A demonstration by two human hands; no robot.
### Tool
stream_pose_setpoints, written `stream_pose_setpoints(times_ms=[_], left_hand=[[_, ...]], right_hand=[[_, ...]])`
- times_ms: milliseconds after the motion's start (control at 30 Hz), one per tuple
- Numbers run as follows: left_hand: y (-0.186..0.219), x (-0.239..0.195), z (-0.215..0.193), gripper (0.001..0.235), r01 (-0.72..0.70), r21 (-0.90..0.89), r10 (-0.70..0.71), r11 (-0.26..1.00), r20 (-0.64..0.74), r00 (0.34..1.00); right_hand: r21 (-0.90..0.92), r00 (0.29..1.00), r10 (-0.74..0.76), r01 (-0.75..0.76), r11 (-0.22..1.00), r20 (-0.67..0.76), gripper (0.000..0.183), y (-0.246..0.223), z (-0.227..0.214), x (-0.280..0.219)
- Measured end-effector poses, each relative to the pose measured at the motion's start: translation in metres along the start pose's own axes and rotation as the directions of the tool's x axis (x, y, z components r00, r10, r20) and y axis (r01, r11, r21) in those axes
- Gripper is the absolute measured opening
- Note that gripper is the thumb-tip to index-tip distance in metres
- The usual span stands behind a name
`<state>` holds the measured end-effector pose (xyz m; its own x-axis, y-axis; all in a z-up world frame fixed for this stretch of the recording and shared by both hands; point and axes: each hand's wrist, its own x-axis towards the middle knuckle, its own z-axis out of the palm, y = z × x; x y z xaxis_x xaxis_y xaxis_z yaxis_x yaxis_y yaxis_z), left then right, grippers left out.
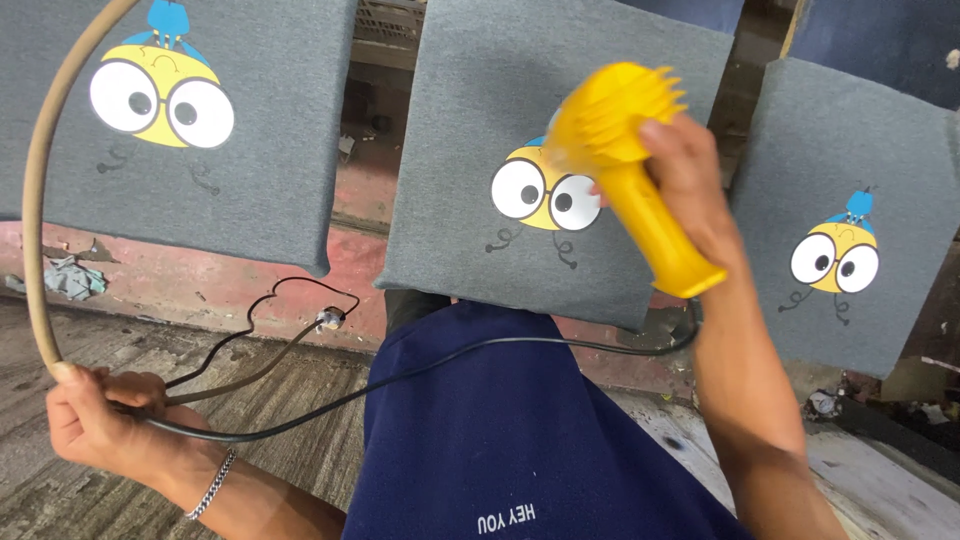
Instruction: Using a heat gun to dry screen-printed designs on several shirts laid out on a production line.
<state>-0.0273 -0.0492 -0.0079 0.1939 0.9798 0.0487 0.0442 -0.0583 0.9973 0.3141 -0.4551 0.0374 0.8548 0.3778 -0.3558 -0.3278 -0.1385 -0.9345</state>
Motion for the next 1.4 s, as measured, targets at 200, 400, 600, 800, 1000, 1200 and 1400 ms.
stream_pose_setpoints(times_ms=[200,400,600,800,1000,1200,1400], left_hand=[[0.001,0.003,-0.009,0.038,0.042,-0.007,-0.042,0.999,-0.06,0.997],[-0.002,-0.006,-0.012,0.053,-0.014,0.035,0.017,0.999,-0.066,0.998],[-0.016,0.001,-0.018,0.041,-0.005,0.016,0.006,1.0,-0.042,0.999],[-0.002,-0.004,-0.018,0.054,-0.081,0.059,0.082,0.995,-0.017,0.996],[-0.014,-0.008,-0.025,0.053,-0.026,0.033,0.028,0.999,-0.073,0.997],[0.008,-0.013,-0.017,0.049,-0.004,0.095,0.012,0.996,-0.084,0.996],[0.002,-0.013,-0.013,0.044,-0.015,0.071,0.018,0.997,-0.046,0.999]], right_hand=[[-0.052,0.963,-0.026,0.042,0.998,0.269,0.037,-0.027,0.044,0.007],[-0.06,0.995,0.004,-0.01,0.998,-0.097,0.041,-0.006,-0.017,0.005],[0.094,0.998,-0.022,0.016,0.995,0.061,0.05,-0.01,-0.001,0.008],[0.023,0.989,-0.019,0.022,0.999,-0.144,0.055,-0.021,-0.01,0.015],[-0.013,0.993,-0.1,0.101,0.995,0.066,0.065,-0.028,0.0,0.026],[-0.112,0.99,-0.112,0.122,0.986,0.087,0.053,-0.032,-0.027,0.024],[0.084,0.994,-0.053,0.061,0.995,-0.093,0.057,-0.024,-0.008,0.053]])
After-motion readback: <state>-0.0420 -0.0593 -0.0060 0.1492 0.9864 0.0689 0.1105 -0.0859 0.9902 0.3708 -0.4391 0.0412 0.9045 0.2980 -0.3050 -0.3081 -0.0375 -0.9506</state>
